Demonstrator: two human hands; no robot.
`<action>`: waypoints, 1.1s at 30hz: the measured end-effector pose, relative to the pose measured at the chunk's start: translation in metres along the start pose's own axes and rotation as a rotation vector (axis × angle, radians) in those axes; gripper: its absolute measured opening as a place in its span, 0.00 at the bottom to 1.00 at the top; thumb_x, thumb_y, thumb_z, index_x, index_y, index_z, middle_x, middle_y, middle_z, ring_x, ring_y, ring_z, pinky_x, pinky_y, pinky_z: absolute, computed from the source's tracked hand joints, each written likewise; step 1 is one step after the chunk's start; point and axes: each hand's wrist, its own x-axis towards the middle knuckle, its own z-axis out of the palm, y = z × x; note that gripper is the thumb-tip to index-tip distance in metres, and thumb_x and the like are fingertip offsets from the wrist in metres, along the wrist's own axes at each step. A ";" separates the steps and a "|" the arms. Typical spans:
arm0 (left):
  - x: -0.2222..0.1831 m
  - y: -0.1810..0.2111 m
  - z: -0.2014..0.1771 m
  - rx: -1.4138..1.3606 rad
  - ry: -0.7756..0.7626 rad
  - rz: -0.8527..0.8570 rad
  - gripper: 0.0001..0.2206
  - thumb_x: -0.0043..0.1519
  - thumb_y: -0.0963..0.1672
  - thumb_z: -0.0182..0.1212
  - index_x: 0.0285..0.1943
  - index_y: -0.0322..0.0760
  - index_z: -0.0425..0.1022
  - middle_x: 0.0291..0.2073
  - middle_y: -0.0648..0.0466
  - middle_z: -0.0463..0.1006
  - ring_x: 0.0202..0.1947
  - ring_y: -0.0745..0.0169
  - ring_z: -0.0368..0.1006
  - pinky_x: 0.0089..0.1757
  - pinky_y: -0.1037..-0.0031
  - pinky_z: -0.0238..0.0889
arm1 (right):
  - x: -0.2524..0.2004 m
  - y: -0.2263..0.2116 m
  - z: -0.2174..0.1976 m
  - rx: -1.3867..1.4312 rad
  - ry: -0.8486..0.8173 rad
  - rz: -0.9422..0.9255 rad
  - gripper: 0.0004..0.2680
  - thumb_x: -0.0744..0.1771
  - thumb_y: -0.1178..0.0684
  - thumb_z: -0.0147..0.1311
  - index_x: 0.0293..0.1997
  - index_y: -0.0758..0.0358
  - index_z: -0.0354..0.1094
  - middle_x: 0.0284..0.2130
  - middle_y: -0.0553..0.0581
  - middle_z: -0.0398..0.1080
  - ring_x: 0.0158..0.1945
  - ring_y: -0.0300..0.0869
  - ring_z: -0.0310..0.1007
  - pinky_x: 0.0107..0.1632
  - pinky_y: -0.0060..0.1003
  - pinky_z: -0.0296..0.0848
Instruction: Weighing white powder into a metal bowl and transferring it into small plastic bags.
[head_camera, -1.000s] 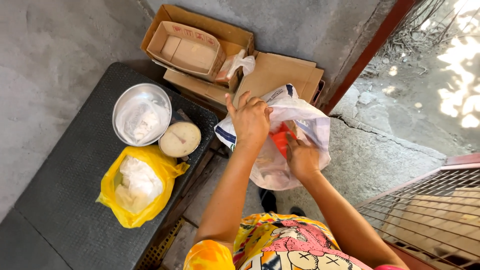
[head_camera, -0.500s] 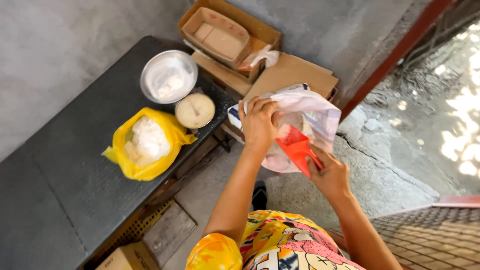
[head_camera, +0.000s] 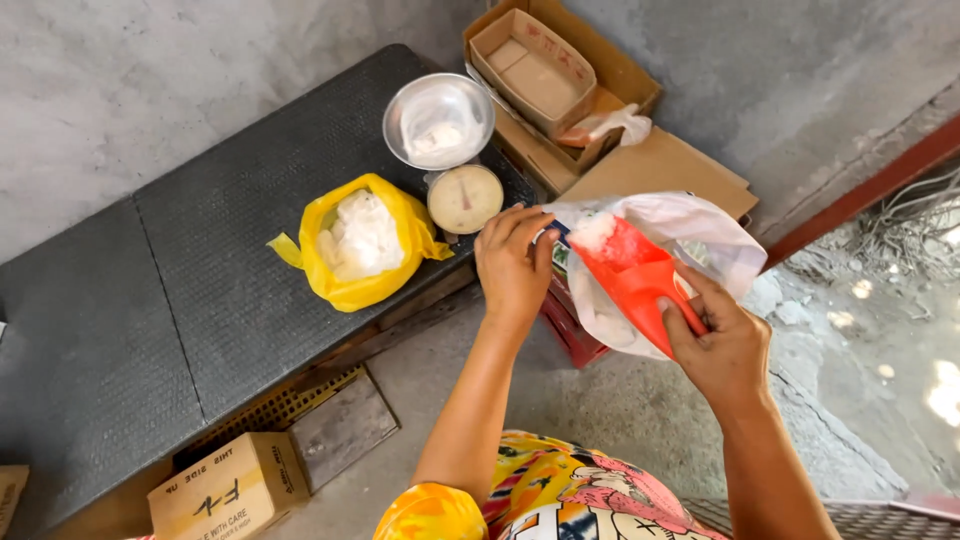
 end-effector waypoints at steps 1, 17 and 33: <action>0.005 -0.007 -0.006 0.000 0.008 0.001 0.08 0.57 0.42 0.70 0.45 0.40 0.82 0.47 0.54 0.82 0.55 0.50 0.74 0.55 0.60 0.63 | 0.006 -0.002 0.008 0.000 0.000 -0.008 0.17 0.64 0.56 0.64 0.61 0.56 0.75 0.21 0.50 0.69 0.22 0.31 0.61 0.31 0.28 0.67; 0.108 -0.156 -0.100 0.068 0.018 -0.038 0.08 0.57 0.40 0.68 0.45 0.36 0.82 0.46 0.50 0.82 0.47 0.46 0.76 0.49 0.61 0.69 | 0.145 -0.086 0.156 0.027 -0.048 -0.177 0.11 0.65 0.51 0.66 0.50 0.61 0.77 0.32 0.60 0.77 0.27 0.39 0.74 0.33 0.34 0.73; 0.147 -0.244 -0.024 0.265 -0.320 -0.153 0.15 0.54 0.41 0.67 0.51 0.42 0.83 0.59 0.45 0.75 0.53 0.42 0.73 0.50 0.60 0.68 | 0.272 -0.141 0.218 -0.568 -0.317 -0.940 0.08 0.61 0.52 0.60 0.41 0.56 0.79 0.32 0.56 0.78 0.34 0.53 0.78 0.38 0.47 0.74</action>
